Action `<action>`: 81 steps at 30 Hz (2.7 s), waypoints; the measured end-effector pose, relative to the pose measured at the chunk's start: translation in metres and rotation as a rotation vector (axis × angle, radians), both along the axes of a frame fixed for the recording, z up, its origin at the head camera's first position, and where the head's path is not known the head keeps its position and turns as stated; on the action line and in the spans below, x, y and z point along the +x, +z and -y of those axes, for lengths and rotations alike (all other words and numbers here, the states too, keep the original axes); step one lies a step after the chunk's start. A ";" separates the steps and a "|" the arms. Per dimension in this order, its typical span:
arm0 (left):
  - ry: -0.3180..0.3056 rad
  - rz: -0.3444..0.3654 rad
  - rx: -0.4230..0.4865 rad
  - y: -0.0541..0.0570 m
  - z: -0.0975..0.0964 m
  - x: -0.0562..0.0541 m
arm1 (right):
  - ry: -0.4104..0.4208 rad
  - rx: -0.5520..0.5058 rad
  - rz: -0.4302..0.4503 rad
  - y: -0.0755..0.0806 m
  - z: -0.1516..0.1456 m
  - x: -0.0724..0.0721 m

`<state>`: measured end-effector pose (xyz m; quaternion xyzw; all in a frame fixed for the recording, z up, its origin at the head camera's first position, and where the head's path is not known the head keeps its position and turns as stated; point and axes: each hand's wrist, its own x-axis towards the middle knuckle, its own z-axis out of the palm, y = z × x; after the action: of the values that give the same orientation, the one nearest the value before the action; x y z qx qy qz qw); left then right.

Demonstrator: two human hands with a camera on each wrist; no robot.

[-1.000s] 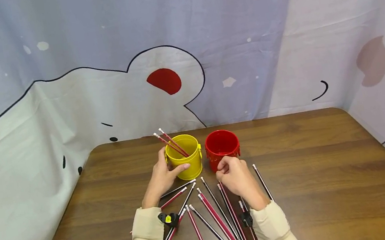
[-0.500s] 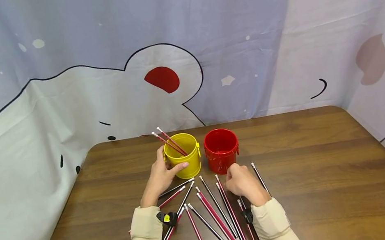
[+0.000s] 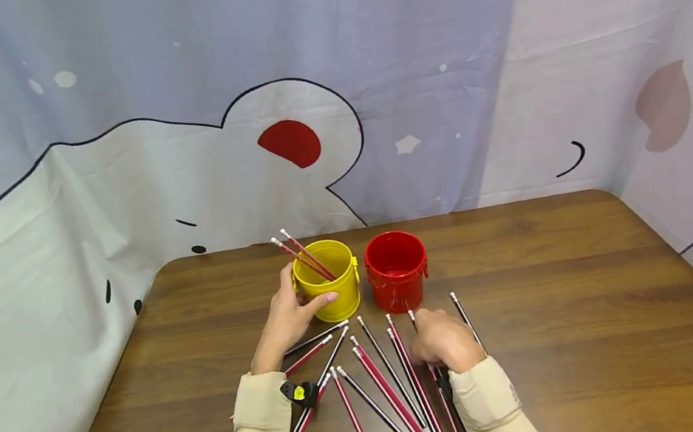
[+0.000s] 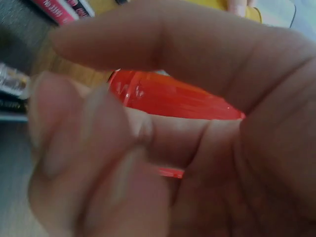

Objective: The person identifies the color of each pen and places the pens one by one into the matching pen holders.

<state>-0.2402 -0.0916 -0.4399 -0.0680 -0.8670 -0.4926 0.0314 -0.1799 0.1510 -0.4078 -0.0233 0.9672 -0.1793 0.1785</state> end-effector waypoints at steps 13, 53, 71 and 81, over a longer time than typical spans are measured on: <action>0.002 0.009 0.009 0.000 0.000 0.000 | 0.015 0.050 0.016 -0.004 0.005 0.003; -0.011 -0.009 0.007 0.000 -0.002 0.001 | 0.000 0.003 -0.026 -0.005 0.015 0.006; -0.005 0.013 0.019 -0.001 -0.001 0.001 | -0.030 0.098 -0.073 -0.012 0.025 0.004; -0.001 -0.032 0.017 -0.003 0.000 0.000 | -0.024 0.091 -0.147 -0.014 0.028 0.004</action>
<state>-0.2404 -0.0912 -0.4429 -0.0759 -0.8622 -0.4988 0.0455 -0.1761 0.1234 -0.4218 -0.0168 0.9850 -0.1352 0.1060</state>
